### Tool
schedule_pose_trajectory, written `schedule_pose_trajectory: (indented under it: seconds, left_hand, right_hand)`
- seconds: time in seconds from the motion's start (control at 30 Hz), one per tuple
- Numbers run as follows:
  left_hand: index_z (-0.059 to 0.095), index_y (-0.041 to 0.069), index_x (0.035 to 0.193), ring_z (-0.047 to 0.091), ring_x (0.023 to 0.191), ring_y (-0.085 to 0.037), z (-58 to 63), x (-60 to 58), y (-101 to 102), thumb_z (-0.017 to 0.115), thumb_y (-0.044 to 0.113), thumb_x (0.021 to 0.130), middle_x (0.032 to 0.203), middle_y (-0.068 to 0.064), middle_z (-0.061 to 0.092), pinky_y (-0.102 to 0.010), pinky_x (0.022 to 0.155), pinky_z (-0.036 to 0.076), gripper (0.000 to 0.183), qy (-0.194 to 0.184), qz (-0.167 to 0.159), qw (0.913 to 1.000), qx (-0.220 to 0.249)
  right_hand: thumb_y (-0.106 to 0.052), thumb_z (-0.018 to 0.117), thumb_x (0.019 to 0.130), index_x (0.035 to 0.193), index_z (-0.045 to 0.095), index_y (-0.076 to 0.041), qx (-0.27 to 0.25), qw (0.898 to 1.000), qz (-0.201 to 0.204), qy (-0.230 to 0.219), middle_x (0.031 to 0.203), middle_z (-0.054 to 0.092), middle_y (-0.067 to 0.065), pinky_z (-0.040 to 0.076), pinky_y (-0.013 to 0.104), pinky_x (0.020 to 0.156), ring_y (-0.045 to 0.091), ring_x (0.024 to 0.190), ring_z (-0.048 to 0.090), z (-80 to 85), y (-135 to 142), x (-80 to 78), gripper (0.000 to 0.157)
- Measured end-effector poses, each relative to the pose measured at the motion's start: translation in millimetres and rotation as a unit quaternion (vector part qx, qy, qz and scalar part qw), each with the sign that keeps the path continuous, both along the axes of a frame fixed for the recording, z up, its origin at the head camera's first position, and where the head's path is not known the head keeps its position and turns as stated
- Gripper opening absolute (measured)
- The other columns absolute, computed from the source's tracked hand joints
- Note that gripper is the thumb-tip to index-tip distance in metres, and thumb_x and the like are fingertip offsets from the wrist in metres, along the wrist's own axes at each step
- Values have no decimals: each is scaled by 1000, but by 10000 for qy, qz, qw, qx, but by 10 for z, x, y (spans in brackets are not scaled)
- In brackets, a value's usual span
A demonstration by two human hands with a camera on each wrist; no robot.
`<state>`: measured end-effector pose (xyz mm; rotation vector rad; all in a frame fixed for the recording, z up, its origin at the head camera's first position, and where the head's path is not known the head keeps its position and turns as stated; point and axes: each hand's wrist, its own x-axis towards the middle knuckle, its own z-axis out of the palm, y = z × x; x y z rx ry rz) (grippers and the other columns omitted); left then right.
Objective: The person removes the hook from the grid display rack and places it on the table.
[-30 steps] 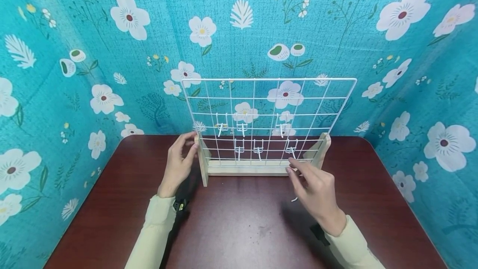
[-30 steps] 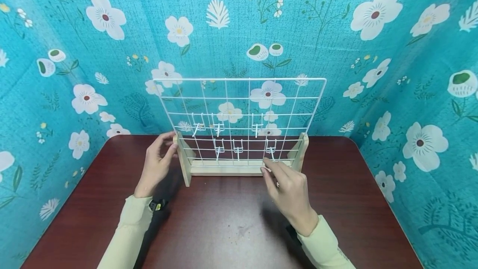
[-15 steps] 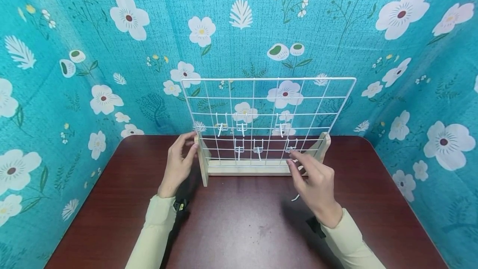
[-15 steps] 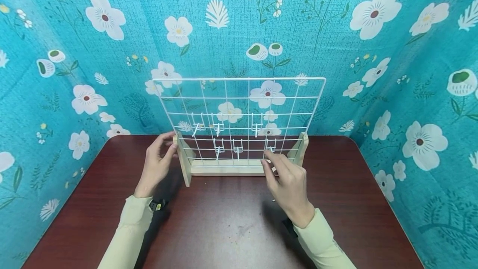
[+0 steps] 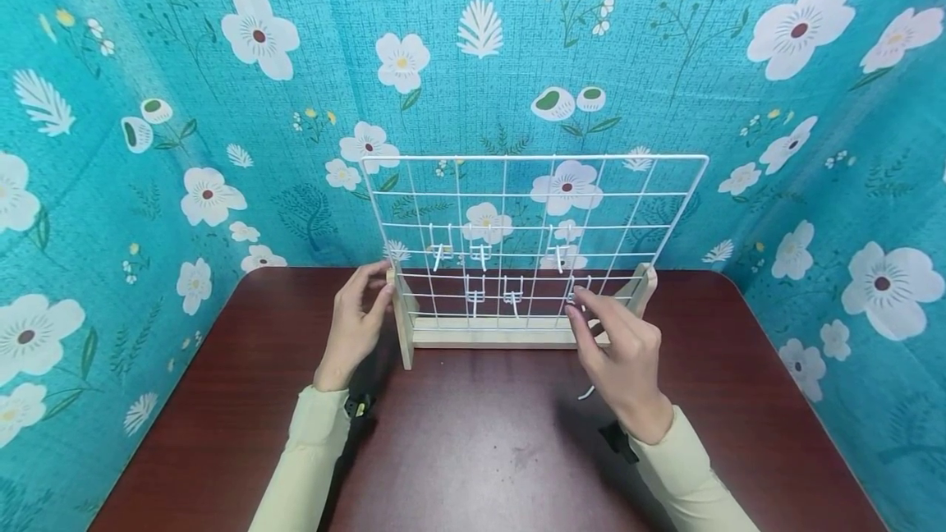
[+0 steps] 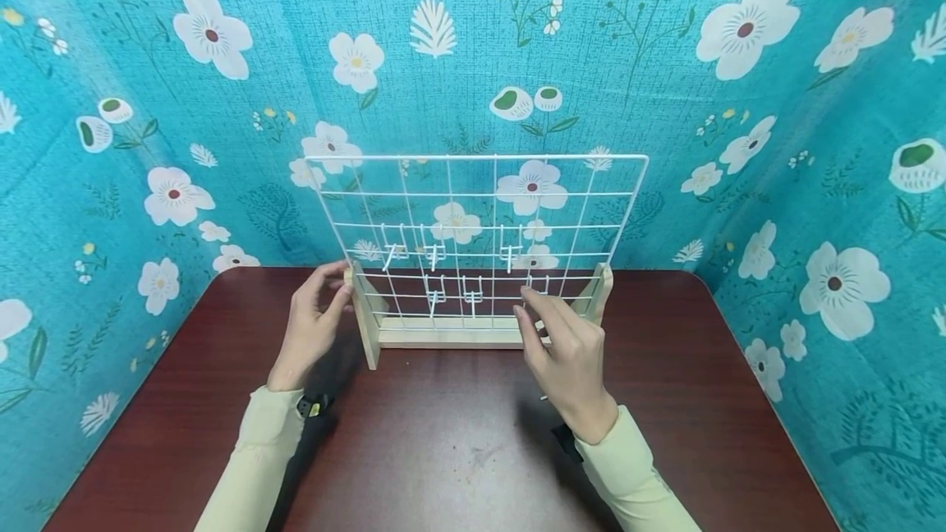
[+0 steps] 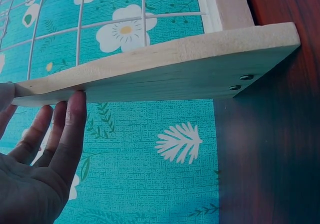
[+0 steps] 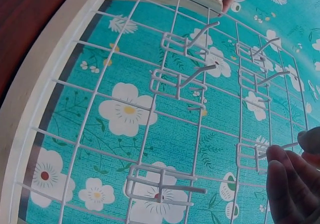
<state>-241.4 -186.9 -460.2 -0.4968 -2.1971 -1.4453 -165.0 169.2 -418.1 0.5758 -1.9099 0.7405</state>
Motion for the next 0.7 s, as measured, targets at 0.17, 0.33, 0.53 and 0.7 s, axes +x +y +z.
schedule_pose_trajectory:
  seconds: [0.17, 0.33, 0.53, 0.7]
  left_hand:
    - [65, 8, 134, 69, 100, -21, -6, -8, -8, 65, 7, 103, 123, -12, 70, -40, 68, 66, 31, -48, -17, 10000, 17]
    - [64, 3, 134, 68, 100, -23, -6, -12, 8, 65, 3, 101, 122, -18, 70, -50, 68, 65, 32, -30, 97, 9999, -43]
    - [63, -5, 131, 68, 97, -28, 153, 99, 79, 63, -1, 101, 120, -24, 69, -46, 67, 65, 30, 27, 145, 9998, -121]
    - [63, -6, 130, 68, 96, -27, 219, 149, 101, 63, -2, 101, 118, -23, 69, -40, 66, 65, 29, 111, 142, 9997, -162]
  right_hand:
    - [-4, 76, 88, 113, 77, 1, -34, 10000, 51, -37, 86, 78, 14, 56, 30, 54, 20, 67, 71, 2, -6, -13, 26]
    - [-5, 76, 88, 113, 77, 1, -22, 10000, 33, -23, 86, 78, 16, 56, 29, 54, 21, 66, 70, 8, -13, -28, 26]
    - [-3, 79, 86, 115, 76, 0, -36, 9999, -94, -138, 91, 79, 16, 56, 34, 56, 24, 67, 72, 37, -28, -47, 30]
    - [-2, 81, 84, 116, 76, 0, -66, 9995, -186, -236, 91, 79, 15, 57, 29, 57, 21, 65, 71, 56, -39, -68, 32]
